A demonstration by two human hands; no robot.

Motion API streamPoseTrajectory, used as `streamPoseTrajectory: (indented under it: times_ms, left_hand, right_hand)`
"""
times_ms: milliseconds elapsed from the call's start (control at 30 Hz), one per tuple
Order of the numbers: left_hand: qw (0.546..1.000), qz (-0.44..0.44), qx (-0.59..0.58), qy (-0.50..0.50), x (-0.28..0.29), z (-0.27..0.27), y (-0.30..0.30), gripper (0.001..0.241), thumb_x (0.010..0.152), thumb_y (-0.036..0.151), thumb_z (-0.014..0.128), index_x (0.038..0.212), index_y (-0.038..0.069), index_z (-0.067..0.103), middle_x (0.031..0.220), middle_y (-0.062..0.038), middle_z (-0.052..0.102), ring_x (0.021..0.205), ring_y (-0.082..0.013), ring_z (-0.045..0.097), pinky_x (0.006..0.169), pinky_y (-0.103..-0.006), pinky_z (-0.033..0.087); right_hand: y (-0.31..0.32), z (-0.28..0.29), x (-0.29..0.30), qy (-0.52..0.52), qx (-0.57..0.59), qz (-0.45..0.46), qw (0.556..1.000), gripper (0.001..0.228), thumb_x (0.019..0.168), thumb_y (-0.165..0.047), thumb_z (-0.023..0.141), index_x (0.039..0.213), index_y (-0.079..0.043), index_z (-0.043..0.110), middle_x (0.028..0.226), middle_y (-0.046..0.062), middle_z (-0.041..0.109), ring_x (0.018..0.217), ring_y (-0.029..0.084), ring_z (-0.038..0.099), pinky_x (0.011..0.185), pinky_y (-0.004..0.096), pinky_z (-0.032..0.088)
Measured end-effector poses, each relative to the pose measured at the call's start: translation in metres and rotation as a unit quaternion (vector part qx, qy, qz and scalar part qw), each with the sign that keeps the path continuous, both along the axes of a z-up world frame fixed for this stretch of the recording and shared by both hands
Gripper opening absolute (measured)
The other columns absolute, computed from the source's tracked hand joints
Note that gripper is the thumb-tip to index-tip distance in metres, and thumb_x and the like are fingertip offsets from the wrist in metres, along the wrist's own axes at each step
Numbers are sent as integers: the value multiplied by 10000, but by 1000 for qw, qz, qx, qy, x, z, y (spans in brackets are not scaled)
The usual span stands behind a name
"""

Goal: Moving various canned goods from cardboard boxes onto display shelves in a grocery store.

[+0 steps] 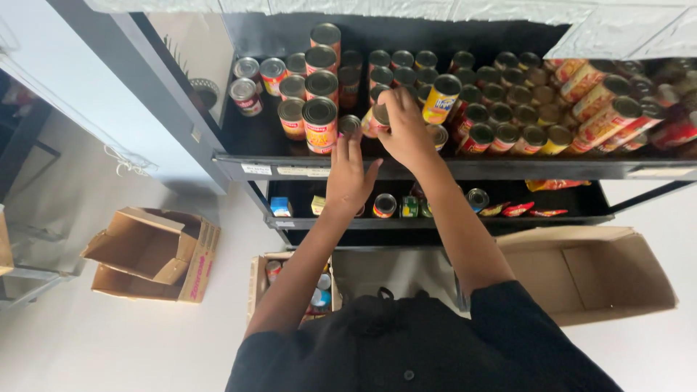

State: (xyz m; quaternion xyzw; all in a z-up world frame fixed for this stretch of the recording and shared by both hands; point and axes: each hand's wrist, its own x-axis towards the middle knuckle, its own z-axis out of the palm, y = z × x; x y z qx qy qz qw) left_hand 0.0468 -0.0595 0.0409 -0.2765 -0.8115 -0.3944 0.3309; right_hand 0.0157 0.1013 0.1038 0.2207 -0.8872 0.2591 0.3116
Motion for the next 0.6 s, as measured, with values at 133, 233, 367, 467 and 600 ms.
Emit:
streamPoseTrajectory:
  times_ms: [133,233,367,467,600]
  left_hand:
    - [995,37,-96,0,-13,-21,-5,536,865,164,762,1327,-34,575,1309,-189,560,1197,-390,543,1028,-466,487]
    - [987,50,-144,44,-22,-30,-8,504,849,183,732,1284,-24,581,1297,-176,578,1197,-358,558,1032,-447,484]
    - [984,57,-166,29,-12,-23,-8,524,865,195,702,1320,-30,571,1295,-181,561,1210,-362,545,1019,-438,483]
    - [983,66,-168,26,-13,-12,-6,556,859,179,690,1355,-35,556,1344,-187,534,1242,-364,528,1021,-431,482]
    - [982,71,-172,32,-18,-19,-1,578,835,168,685,1344,-54,526,1468,-194,481,1309,-358,506,1076,-431,481]
  right_hand:
    - [2,-20,-32,-38,49,-69,996,523,819,-53,750,1284,-69,510,1303,192,551,1208,415,546,972,482,474]
    - [7,-39,-54,-70,114,-89,987,570,815,-83,733,1339,-90,510,1332,182,556,1211,415,527,986,540,440]
    - [7,-41,-63,-57,170,-114,977,699,683,-106,767,1345,-81,544,1337,179,552,1258,441,477,977,619,402]
    - [4,-34,-89,-50,176,-117,976,620,658,-155,803,1241,-76,606,1347,187,549,1303,459,457,988,641,401]
    - [-17,-22,-127,-118,153,-128,973,238,908,-163,700,1118,-76,631,1305,130,630,1291,361,560,1045,506,484]
